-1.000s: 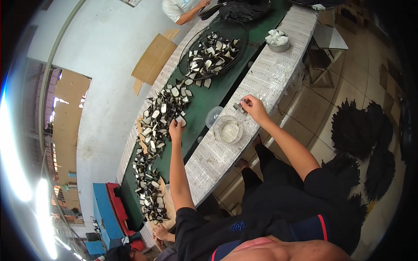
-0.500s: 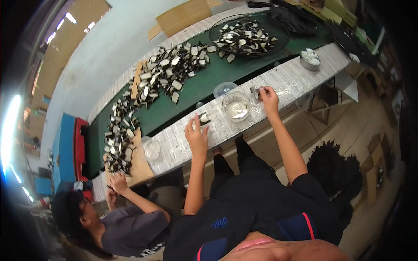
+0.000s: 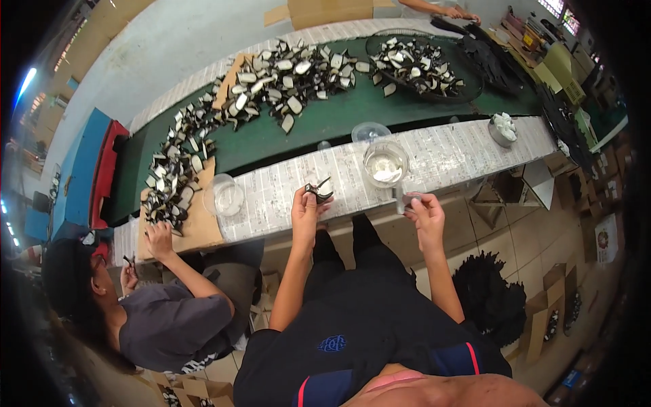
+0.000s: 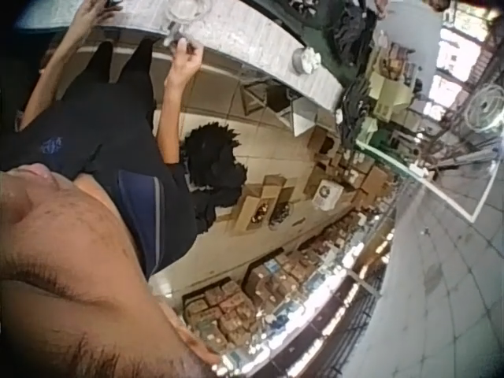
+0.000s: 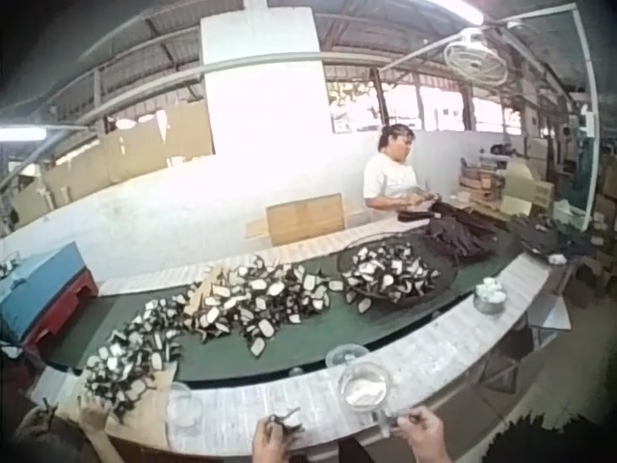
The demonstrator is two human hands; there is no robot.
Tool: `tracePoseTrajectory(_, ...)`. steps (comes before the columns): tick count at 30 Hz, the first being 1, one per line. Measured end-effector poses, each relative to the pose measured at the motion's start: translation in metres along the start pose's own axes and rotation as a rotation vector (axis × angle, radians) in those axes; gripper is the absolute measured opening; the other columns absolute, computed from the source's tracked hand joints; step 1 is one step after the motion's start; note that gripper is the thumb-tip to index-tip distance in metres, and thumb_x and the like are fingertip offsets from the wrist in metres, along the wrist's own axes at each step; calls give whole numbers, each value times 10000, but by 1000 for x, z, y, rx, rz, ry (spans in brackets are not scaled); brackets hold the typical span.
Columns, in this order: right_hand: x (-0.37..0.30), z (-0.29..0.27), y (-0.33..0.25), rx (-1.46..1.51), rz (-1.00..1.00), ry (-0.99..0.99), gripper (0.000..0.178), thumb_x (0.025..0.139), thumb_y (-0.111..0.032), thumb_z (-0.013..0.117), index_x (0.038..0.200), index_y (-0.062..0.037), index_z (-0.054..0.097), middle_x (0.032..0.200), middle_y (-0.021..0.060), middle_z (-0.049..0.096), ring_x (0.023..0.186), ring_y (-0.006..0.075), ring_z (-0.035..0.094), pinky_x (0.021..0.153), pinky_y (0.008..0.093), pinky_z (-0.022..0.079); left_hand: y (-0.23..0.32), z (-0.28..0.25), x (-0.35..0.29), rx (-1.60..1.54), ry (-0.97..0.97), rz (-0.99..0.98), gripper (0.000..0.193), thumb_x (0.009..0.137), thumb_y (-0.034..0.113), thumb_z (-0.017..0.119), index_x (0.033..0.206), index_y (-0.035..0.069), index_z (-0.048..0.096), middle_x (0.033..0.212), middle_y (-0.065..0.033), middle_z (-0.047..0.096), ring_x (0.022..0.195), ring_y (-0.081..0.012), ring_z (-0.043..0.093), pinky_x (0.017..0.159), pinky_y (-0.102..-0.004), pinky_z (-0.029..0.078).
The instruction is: Assembling and gluing small components of a shoe.
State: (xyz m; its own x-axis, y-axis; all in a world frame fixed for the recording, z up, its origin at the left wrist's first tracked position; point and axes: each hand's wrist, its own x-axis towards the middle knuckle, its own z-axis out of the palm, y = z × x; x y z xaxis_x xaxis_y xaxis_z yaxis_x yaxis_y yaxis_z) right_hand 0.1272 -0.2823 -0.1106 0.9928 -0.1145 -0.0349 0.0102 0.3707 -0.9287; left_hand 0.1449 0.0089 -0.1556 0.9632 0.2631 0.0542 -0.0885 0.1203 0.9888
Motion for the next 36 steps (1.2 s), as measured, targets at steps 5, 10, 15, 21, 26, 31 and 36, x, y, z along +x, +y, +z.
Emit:
tracePoseTrajectory(5, -28, 56, -18, -224, -230, -220, 199, 907, 11, 632, 1101, 11, 589, 1200, 114, 581, 1009, 148, 610, 817, 282, 553, 40, 11, -47, -465, -100, -295, 451, 976, 101, 577, 1382, 35, 394, 1179, -130, 603, 1017, -236, 646, 839, -342, 562)
tracePoseTrajectory(10, -49, 94, -36, -837, -717, -459, 261, 793, 36, 732, 1028, 16, 619, 1137, 173, 615, 961, 264, 660, 785, 312, 559, 49, 9, -80, -518, -143, -399, 419, 954, 98, 610, 1345, 13, 488, 1231, -96, 605, 1072, -176, 620, 868, -326, 561)
tracePoseTrajectory(15, -60, 97, -31, -903, -796, -529, 352, 740, 14, 773, 1054, -12, 616, 1113, 163, 629, 883, 316, 682, 692, 353, 581, 48, 5, -94, -519, -131, -352, 400, 929, 90, 651, 1302, 7, 534, 1203, -72, 605, 1063, -149, 604, 906, -311, 530)
tracePoseTrajectory(21, -66, 96, -28, -946, -867, -577, 348, 736, 10, 779, 1043, -9, 617, 1104, 174, 627, 848, 305, 688, 660, 343, 581, 52, 6, -99, -511, -117, -333, 397, 925, 80, 657, 1297, 9, 536, 1206, -80, 611, 1066, -143, 601, 919, -292, 502)
tracePoseTrajectory(26, -66, 94, -23, -963, -855, -572, 316, 764, -20, 760, 1050, 1, 626, 1104, 155, 611, 873, 287, 669, 684, 338, 565, 58, 11, -100, -536, -120, -320, 390, 926, 77, 654, 1290, 13, 529, 1188, -80, 616, 1069, -148, 602, 925, -298, 507)
tracePoseTrajectory(31, -69, 96, -22, -892, -762, -531, 293, 771, -12, 763, 1028, 0, 624, 1107, 152, 617, 881, 278, 673, 692, 341, 568, 54, 10, -100, -533, -119, -337, 383, 931, 70, 643, 1291, 24, 521, 1170, -75, 610, 1063, -144, 602, 922, -297, 516)
tracePoseTrajectory(36, -66, 96, -24, -791, -691, -499, 279, 763, 38, 751, 1012, 4, 629, 1114, 172, 643, 953, 276, 667, 770, 313, 558, 56, 8, -101, -534, -115, -343, 380, 936, 75, 638, 1294, 25, 520, 1171, -76, 606, 1046, -141, 606, 912, -299, 526)
